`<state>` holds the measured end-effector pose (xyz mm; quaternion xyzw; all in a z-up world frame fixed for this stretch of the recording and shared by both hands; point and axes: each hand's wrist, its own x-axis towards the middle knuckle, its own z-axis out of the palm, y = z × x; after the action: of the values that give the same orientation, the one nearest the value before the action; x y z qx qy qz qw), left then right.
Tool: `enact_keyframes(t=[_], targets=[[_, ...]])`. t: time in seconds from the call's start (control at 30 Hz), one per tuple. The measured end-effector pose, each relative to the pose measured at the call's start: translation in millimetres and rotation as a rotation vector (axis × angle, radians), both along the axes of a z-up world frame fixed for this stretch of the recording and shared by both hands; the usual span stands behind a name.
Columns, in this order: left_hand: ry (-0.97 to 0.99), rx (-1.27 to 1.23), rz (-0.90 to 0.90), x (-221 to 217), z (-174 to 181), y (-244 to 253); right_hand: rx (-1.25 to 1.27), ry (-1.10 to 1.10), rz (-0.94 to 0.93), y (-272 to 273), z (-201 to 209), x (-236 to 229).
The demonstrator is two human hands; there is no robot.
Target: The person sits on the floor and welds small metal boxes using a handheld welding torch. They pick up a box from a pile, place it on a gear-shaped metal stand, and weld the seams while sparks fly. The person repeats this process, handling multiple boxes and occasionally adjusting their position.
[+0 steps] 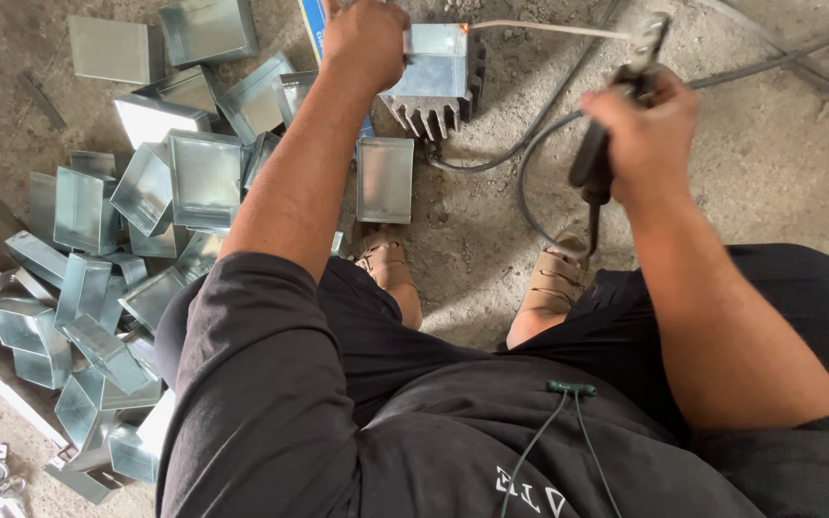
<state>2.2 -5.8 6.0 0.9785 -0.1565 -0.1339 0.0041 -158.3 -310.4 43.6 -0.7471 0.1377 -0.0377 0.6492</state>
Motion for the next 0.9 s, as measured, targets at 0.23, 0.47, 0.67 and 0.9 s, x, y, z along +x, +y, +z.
enact_keyframes(t=[0.23, 0.47, 0.67, 0.9], targets=[[0.055, -0.061, 0.059, 4, -2, 0, -0.145, -0.108, 0.055, 3, 6, 2], [0.022, -0.100, 0.031, 7, -11, 4, -0.967, -0.523, 0.259, 21, 6, -10], [-0.076, -0.041, -0.054, 3, -8, 5, 0.572, 0.337, -0.217, -7, 17, 18], [0.047, -0.081, 0.053, 2, -3, 4, -0.445, -0.266, 0.096, 9, 0, 2]])
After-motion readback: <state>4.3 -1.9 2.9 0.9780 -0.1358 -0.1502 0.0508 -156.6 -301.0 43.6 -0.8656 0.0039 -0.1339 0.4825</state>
